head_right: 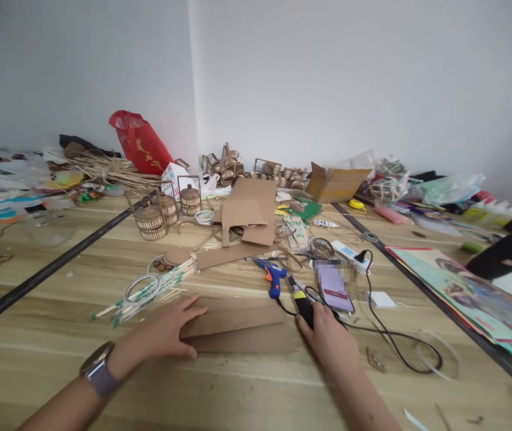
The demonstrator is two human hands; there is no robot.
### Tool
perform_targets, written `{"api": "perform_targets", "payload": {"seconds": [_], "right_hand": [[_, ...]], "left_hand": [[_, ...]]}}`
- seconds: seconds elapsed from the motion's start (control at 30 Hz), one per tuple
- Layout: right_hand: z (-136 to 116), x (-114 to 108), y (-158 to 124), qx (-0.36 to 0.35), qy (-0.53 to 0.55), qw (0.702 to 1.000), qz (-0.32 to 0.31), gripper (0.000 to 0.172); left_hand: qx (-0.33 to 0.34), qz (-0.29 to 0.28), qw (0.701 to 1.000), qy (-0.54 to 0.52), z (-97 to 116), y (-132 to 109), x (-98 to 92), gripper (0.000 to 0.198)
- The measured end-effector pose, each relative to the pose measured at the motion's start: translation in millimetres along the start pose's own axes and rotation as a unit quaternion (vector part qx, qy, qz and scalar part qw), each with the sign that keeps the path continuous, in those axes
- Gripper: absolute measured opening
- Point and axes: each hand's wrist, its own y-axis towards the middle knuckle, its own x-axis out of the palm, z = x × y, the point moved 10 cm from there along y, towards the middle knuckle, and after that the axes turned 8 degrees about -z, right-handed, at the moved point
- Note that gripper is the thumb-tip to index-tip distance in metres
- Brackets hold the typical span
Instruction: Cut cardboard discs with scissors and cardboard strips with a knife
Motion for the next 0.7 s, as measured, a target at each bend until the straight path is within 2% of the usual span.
{"api": "perform_targets", "payload": {"seconds": [0.17,0.33,0.57,0.7], "right_hand": [[0.9,-2.8,-4.2,-0.002,0.014,1.0,-0.011,0.037],[-6.2,-6.5,-5.5,0.005,0.001,1.0,-0.014,0.034],[-18.7,-13.7,10.5,0.009,-0.013,1.0,-0.013,0.033],[-18.3,-16.7,20.2,-0.005,-0.012,1.0,-0.023,0.033]], "left_hand": [[-0.006,-0.011,1.0,0.012,2.8,-15.3,11.5,0.09],[0.0,-0.03,0.999,0.027,4.9,-29.1,22.3,0.09],[-0.008,-0.03,0.999,0.034,5.6,-21.1,20.3,0.09],[0.003,-0.004,0.999,0.037,1.4,-22.6,10.9,0.085]]}}
